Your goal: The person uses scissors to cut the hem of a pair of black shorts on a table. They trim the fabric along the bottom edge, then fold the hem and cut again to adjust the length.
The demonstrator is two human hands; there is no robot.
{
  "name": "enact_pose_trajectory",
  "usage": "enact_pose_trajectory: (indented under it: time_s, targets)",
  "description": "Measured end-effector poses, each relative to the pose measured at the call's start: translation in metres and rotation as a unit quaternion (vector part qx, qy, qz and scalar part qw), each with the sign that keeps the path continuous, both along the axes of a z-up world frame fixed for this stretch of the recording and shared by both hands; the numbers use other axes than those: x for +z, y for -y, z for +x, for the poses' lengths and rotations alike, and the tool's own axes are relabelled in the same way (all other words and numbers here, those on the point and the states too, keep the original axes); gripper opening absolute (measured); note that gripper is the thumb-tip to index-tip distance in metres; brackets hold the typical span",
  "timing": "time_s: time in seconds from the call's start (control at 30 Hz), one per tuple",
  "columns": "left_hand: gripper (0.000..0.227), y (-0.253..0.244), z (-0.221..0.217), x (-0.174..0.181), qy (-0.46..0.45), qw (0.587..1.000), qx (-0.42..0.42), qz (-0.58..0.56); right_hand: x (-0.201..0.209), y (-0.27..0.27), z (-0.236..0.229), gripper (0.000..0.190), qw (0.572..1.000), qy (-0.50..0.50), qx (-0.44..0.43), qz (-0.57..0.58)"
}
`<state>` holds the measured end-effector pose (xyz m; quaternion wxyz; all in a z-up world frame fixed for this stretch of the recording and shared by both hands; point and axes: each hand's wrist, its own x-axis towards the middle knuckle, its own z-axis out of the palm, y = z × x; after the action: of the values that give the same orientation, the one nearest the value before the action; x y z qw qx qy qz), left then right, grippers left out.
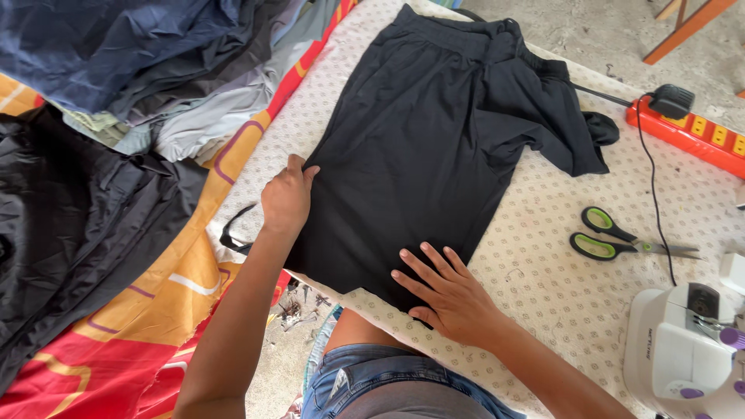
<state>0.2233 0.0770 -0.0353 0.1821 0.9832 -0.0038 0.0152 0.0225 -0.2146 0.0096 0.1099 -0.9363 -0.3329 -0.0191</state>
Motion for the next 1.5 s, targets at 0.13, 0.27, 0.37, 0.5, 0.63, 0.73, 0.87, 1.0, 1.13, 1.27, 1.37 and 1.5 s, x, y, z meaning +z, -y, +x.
enact_pose_trajectory:
  time_s: [0.13,0.27,0.37,0.5,0.63,0.73,0.87,1.0,1.13,1.27,1.37,1.5]
  targets:
    - [0.035,-0.005,0.012,0.002,-0.005,0.999,0.02,0.037,0.001,-0.002,0.003,0.058,1.0,-0.028,-0.009,0.008]
    - [0.031,0.017,0.047,0.0,0.049,0.998,0.008,0.048,-0.004,0.011,0.037,0.042,0.994,-0.035,-0.045,0.089]
    - [0.032,0.042,0.084,-0.001,0.051,0.998,-0.015,0.023,-0.012,0.026,0.085,0.035,0.978,0.063,-0.14,0.141]
    - [0.044,0.076,0.134,-0.003,0.1,0.994,-0.03,0.024,-0.022,0.042,0.131,0.053,0.969,0.107,-0.209,0.072]
    - [0.047,0.102,0.171,-0.021,0.119,0.99,-0.046,0.056,-0.027,0.045,0.143,0.063,0.967,0.099,-0.235,0.021]
    - [0.046,0.106,0.19,-0.037,0.11,0.992,-0.048,0.049,-0.03,0.045,0.139,0.067,0.968,0.088,-0.236,0.012]
    - [0.047,0.082,0.203,-0.035,0.07,0.991,-0.103,0.042,-0.03,0.045,0.138,0.069,0.969,0.096,-0.229,0.004]
    - [0.06,0.07,0.187,-0.015,0.067,0.995,-0.073,0.032,-0.027,0.043,0.14,0.072,0.967,0.094,-0.238,-0.005]
    - [0.064,0.053,0.143,0.006,-0.007,1.0,-0.003,0.006,-0.026,0.033,0.147,0.074,0.966,0.072,-0.247,-0.016]
    - [0.07,0.021,0.069,0.014,-0.036,0.999,-0.032,-0.001,-0.026,0.013,0.154,0.066,0.988,0.025,-0.145,0.05]
    - [0.068,0.002,0.021,0.011,-0.031,0.999,-0.039,0.011,-0.023,0.006,0.158,0.067,0.989,0.052,-0.135,0.009]
    - [0.061,-0.027,0.003,0.009,0.022,0.997,-0.069,-0.041,-0.015,0.003,0.149,0.066,0.989,0.096,-0.107,0.021]
